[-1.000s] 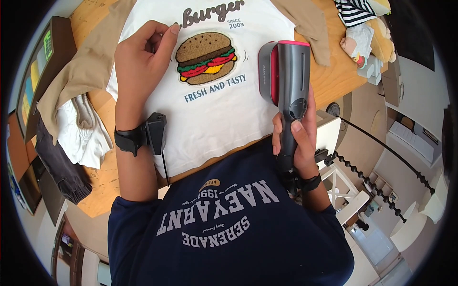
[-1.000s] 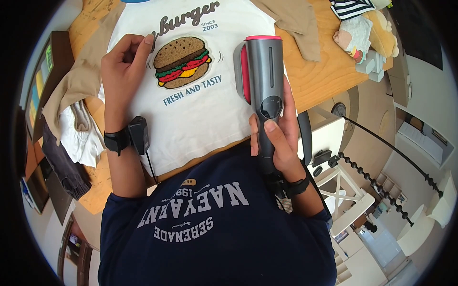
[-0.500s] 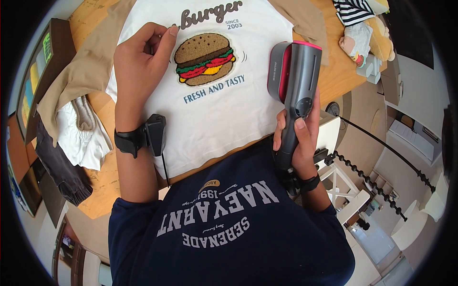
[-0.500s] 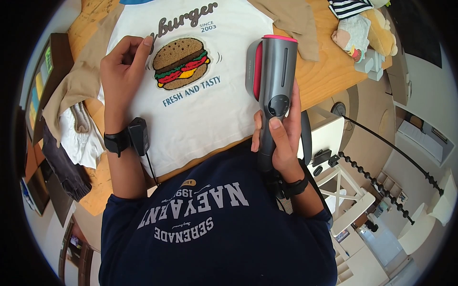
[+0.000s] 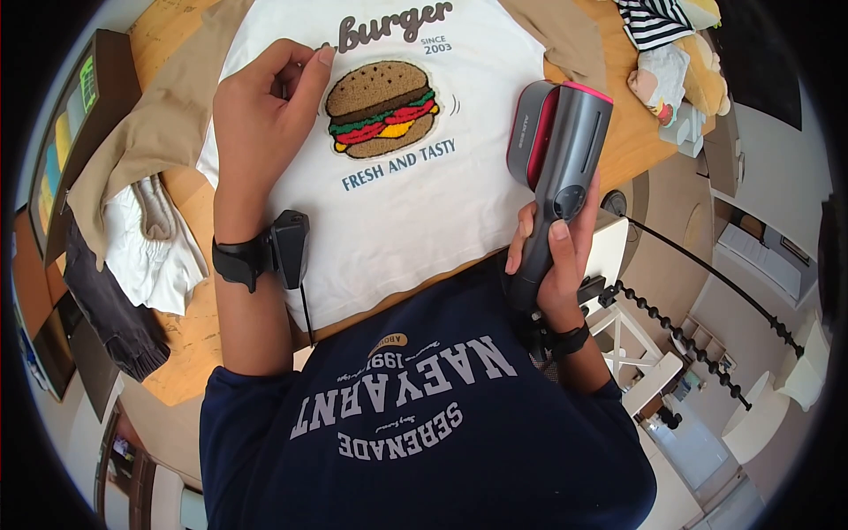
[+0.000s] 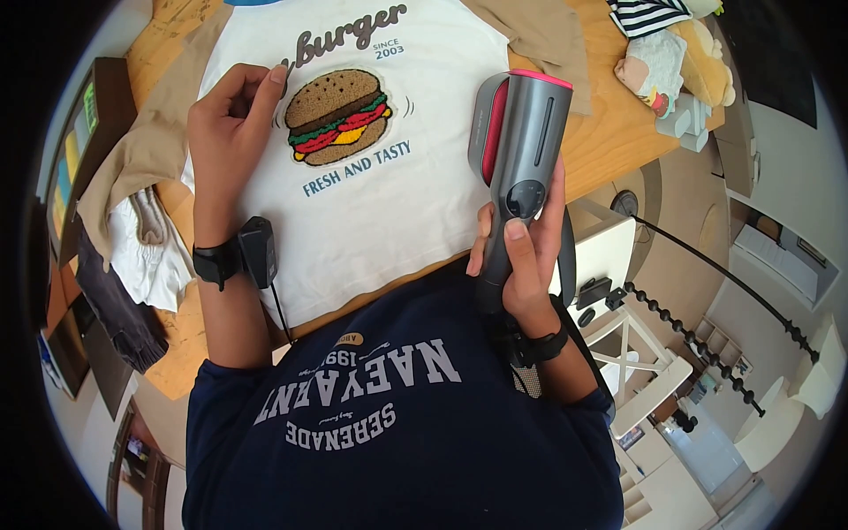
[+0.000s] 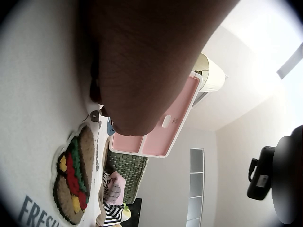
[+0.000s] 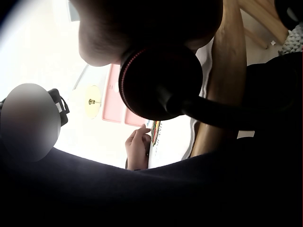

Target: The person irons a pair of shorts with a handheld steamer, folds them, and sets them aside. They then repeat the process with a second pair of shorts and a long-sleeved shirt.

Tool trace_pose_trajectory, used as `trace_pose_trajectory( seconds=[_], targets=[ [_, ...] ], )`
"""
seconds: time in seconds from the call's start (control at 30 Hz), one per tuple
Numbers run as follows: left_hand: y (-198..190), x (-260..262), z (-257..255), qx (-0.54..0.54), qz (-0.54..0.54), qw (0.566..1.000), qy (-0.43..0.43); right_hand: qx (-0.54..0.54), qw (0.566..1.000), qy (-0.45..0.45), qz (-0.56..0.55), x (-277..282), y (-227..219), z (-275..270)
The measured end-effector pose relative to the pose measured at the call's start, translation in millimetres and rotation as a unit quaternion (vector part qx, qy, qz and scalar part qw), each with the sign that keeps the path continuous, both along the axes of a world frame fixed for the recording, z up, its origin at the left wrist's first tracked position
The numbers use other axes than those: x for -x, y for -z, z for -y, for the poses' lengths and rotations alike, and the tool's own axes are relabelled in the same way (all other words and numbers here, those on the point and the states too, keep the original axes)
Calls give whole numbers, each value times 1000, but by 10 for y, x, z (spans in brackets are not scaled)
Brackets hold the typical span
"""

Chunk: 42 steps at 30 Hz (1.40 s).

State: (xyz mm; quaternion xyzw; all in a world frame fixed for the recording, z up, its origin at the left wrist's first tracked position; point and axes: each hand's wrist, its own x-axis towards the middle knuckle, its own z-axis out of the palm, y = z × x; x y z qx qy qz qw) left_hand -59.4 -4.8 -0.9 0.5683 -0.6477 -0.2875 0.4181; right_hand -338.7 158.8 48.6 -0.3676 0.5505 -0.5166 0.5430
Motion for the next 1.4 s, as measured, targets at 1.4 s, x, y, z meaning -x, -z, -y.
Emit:
trace_pose_trajectory(
  seconds=[1.4],
  targets=[
    [-12, 15, -2, -12, -21, 1000, 6, -182, 940, -260, 129, -46, -578, 113]
  ],
)
